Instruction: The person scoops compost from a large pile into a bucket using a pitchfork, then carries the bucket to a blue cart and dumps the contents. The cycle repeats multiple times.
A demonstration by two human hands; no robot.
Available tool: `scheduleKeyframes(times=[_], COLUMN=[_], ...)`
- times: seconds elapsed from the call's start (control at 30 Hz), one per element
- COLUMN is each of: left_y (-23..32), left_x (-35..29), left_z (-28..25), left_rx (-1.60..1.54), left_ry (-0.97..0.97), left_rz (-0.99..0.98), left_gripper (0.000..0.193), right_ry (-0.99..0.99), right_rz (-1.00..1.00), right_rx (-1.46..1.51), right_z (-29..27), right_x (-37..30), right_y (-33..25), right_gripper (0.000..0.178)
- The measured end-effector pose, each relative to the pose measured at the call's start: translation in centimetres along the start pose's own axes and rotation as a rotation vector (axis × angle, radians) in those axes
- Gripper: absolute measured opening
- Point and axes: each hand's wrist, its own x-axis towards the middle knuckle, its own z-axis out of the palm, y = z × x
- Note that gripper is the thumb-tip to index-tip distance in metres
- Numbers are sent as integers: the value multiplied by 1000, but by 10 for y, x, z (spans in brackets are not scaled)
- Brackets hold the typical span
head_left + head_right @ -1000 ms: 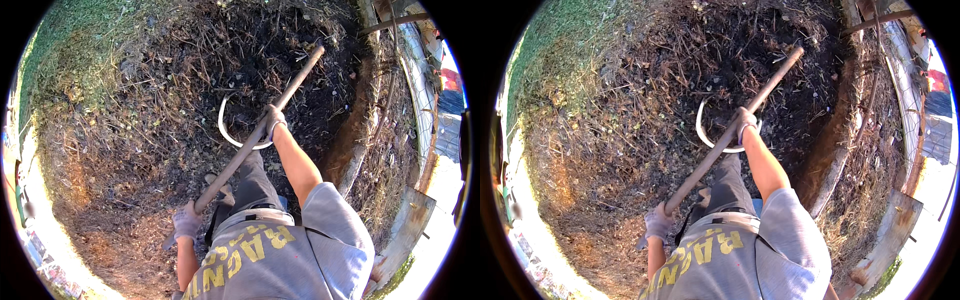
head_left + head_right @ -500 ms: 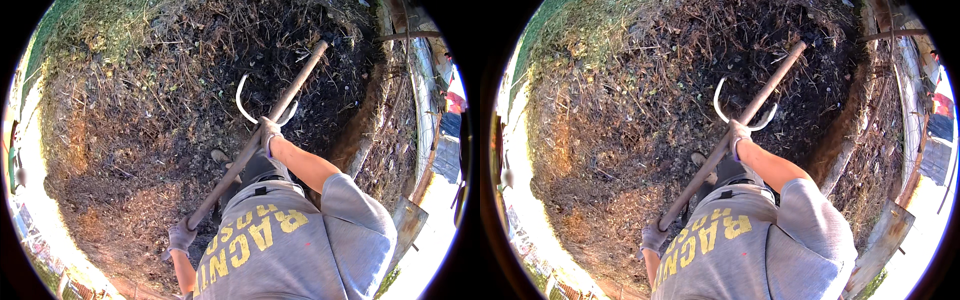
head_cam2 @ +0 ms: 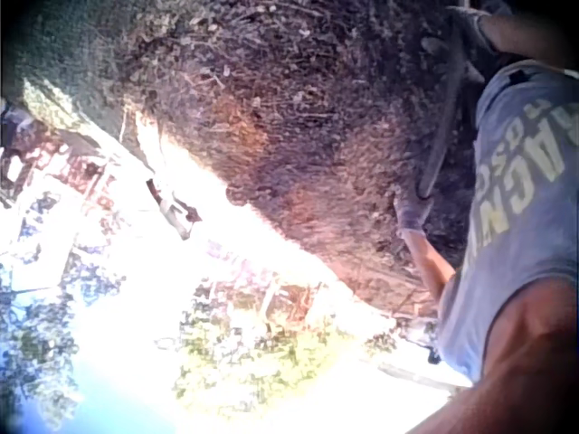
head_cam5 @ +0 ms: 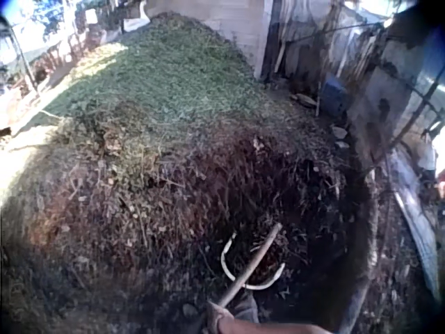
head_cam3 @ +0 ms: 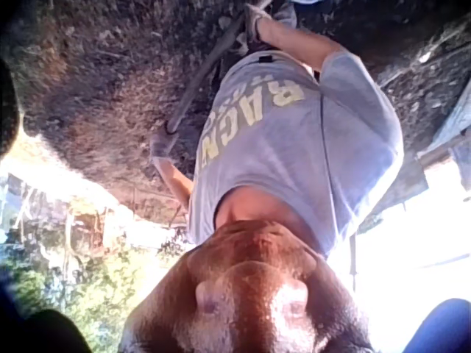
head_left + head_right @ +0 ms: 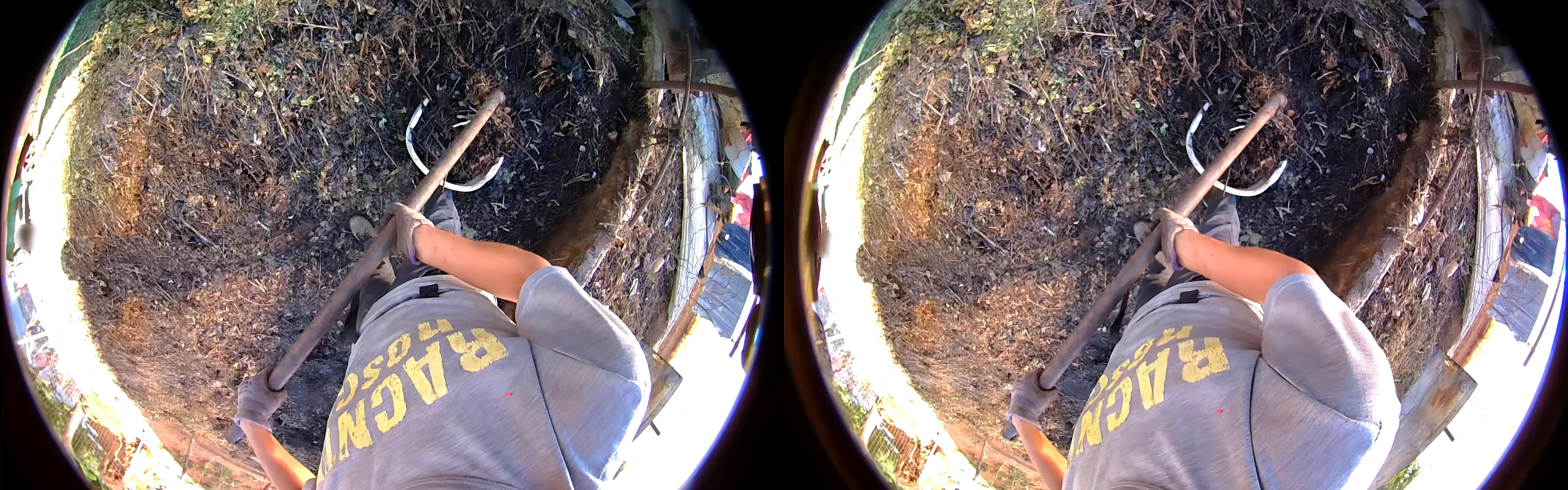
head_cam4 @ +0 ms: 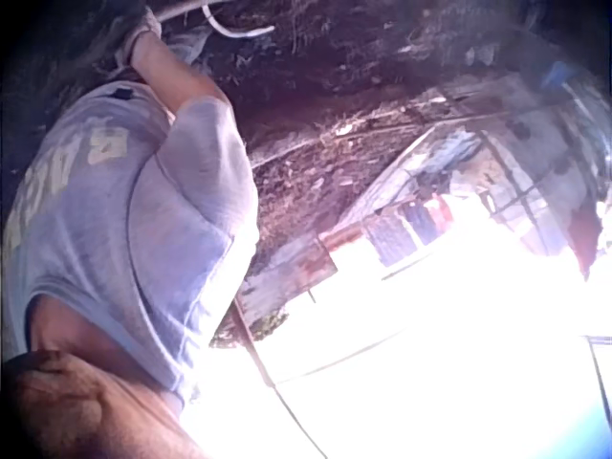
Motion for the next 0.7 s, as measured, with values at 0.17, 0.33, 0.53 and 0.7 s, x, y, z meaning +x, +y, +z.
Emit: scheduleKeyframes(times=[0.17,0.33,0.53,0.7], left_y=[-58,-39,-5,34], left_x=[3,35,50,65], left_z=[11,-2,26,49], left_rx=[38,-19,17,5], left_ry=[208,285,484,540], left_rz=[-8,38,154,137], left_gripper=[35,29,25,25], right_ry=[-69,-233,-347,-171], right_rz=[-194,-149,-427,-441], right_rx=[-62,239,513,367], right_z=[6,-12,-53,-42], right_x=[-13,-37,-43,-83], right_y=[59,37,21,-13], right_gripper=[32,23,15,18])
